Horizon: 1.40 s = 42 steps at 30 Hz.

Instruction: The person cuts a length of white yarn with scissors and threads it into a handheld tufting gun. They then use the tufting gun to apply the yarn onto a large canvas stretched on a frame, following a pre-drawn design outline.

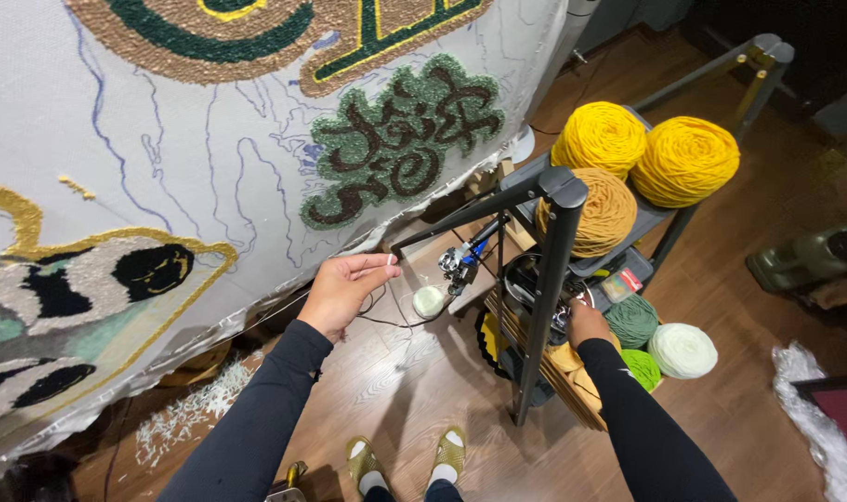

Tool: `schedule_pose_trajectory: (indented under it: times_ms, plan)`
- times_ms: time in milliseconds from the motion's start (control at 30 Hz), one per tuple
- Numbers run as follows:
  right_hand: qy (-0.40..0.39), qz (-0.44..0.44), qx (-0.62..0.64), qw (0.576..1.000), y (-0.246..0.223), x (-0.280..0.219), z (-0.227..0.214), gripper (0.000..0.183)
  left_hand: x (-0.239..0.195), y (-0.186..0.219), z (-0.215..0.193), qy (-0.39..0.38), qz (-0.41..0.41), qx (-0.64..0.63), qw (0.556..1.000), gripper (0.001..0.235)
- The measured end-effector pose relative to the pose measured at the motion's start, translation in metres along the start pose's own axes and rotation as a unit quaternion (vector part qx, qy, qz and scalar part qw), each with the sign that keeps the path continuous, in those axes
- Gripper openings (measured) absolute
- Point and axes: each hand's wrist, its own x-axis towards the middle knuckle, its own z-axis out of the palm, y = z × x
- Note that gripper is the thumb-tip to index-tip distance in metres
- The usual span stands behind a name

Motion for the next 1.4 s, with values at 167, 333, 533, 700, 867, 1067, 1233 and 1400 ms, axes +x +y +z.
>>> schedule_pose_trajectory:
  times_ms: [167, 333, 533, 700, 867, 1067, 1233, 1400]
  plan:
    - [0.200, 0.014, 0.205, 0.958, -0.027, -0.043, -0.036, 0.022, -0.009, 0.020, 0.002, 0.004, 0.020, -0.008, 1.000, 0.030]
    - [0.339, 0.031, 0.413, 0.845, -0.070, -0.098, -0.046, 0.018, -0.002, 0.022, -0.001, -0.003, 0.006, 0.005, 1.000, 0.028]
    - [0.118, -0.072, 0.481, 0.866, -0.197, -0.111, -0.074, 0.018, 0.024, -0.012, 0.014, -0.045, 0.058, 0.001, 0.997, 0.027]
    - [-0.057, -0.180, 0.681, 0.707, -0.277, -0.051, -0.095, 0.044, 0.046, -0.044, 0.034, -0.062, 0.023, -0.075, 0.995, 0.029]
    - [-0.155, -0.081, 0.726, 0.665, -0.273, -0.022, -0.068, 0.032, 0.065, -0.078, 0.042, -0.038, 0.028, -0.081, 0.996, 0.031]
    - [-0.102, -0.128, 0.654, 0.738, -0.253, -0.010, -0.015, 0.023, 0.082, -0.119, 0.048, -0.042, -0.009, -0.119, 0.992, 0.032]
    - [-0.116, -0.015, 0.709, 0.695, -0.236, -0.012, 0.017, 0.025, 0.106, -0.152, 0.049, -0.060, -0.042, -0.132, 0.989, 0.031]
    - [-0.015, 0.046, 0.574, 0.818, -0.212, -0.010, 0.041, 0.025, 0.136, -0.198, 0.052, -0.067, -0.066, -0.106, 0.990, 0.029]
